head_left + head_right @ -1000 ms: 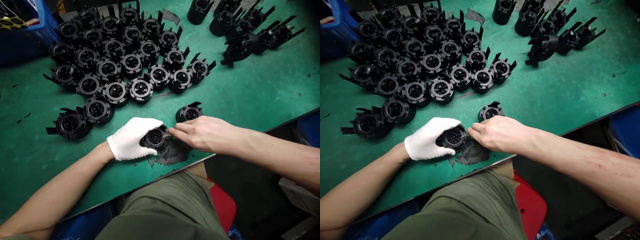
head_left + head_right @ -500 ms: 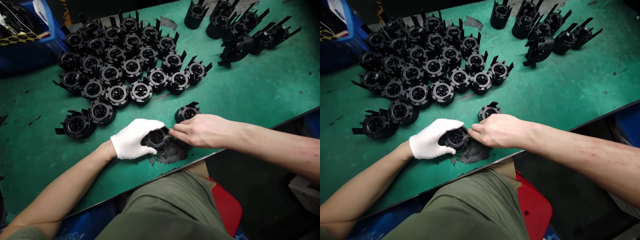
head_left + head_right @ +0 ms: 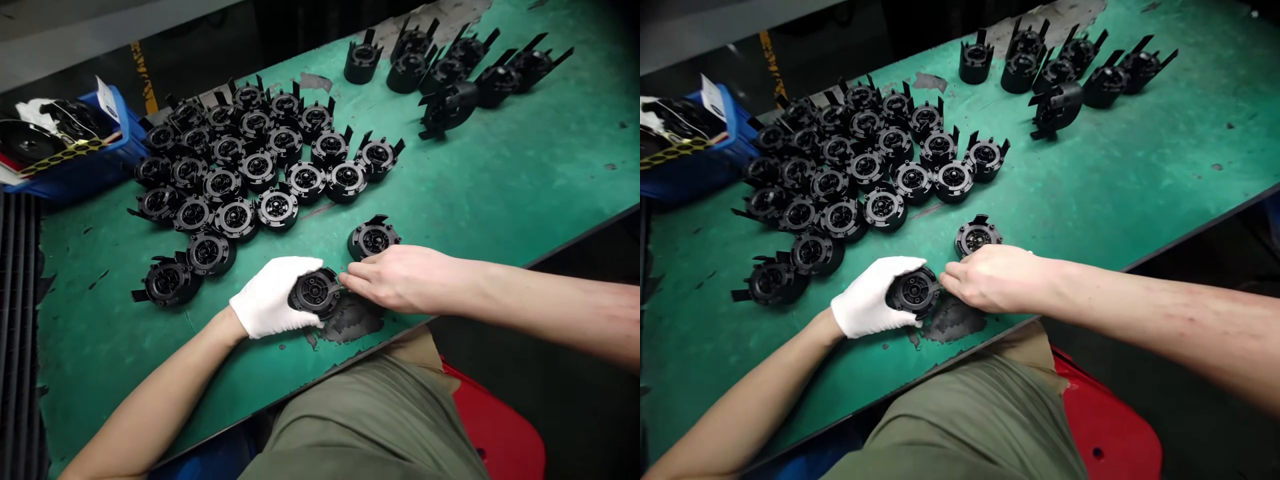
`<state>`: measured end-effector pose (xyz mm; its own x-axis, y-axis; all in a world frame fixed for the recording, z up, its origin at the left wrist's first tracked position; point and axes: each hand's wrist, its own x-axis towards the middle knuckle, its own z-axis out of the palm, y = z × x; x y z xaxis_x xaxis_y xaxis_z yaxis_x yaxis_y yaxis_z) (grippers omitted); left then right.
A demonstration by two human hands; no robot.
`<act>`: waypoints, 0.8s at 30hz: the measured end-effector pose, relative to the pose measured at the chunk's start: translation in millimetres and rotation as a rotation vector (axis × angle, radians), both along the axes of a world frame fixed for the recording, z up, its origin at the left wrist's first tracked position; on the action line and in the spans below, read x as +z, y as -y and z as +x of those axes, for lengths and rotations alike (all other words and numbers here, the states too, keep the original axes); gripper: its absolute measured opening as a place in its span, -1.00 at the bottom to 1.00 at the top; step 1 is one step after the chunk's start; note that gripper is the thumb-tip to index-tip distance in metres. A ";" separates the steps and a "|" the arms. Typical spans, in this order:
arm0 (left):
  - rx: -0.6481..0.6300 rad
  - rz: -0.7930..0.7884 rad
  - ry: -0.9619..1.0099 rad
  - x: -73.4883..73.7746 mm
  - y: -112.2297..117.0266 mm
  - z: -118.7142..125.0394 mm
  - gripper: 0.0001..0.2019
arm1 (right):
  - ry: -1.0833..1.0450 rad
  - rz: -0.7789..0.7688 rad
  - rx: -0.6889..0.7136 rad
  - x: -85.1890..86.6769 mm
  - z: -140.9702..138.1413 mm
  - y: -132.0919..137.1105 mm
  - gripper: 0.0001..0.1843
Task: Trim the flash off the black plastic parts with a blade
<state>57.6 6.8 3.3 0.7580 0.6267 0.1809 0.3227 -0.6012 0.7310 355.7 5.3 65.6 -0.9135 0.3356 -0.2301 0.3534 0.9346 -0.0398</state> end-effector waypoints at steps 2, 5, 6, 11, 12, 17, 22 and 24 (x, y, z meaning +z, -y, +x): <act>-0.010 -0.008 -0.002 1.3 -2.2 2.6 -0.19 | 0.020 -0.019 0.038 0.5 -0.5 -1.1 -0.68; -0.015 -0.007 -0.005 3.0 -4.1 3.6 -0.26 | 0.011 -0.024 0.086 1.9 -1.5 -5.6 -0.71; -0.016 -0.006 -0.008 3.4 -4.2 3.4 -0.30 | 0.001 -0.022 0.093 2.3 -1.5 -7.0 -0.72; -0.025 0.004 0.000 3.5 -3.6 1.4 -0.40 | -0.073 -0.026 0.041 1.9 9.7 -7.0 -0.73; -0.029 0.005 0.007 2.8 -3.5 0.8 -0.39 | -0.109 -0.009 -0.004 1.7 14.0 -4.0 -0.72; 0.012 -0.022 0.059 -3.1 -0.6 -4.4 -0.14 | -0.372 0.093 -0.322 -0.6 26.7 31.2 -0.72; 0.122 -0.085 0.165 -4.1 5.1 -11.8 -0.16 | -0.555 0.124 -0.598 -11.6 16.3 65.7 -0.69; 0.199 -0.107 0.197 -3.7 6.2 -13.6 -0.25 | -0.571 0.125 -0.646 -16.5 14.4 69.7 -0.71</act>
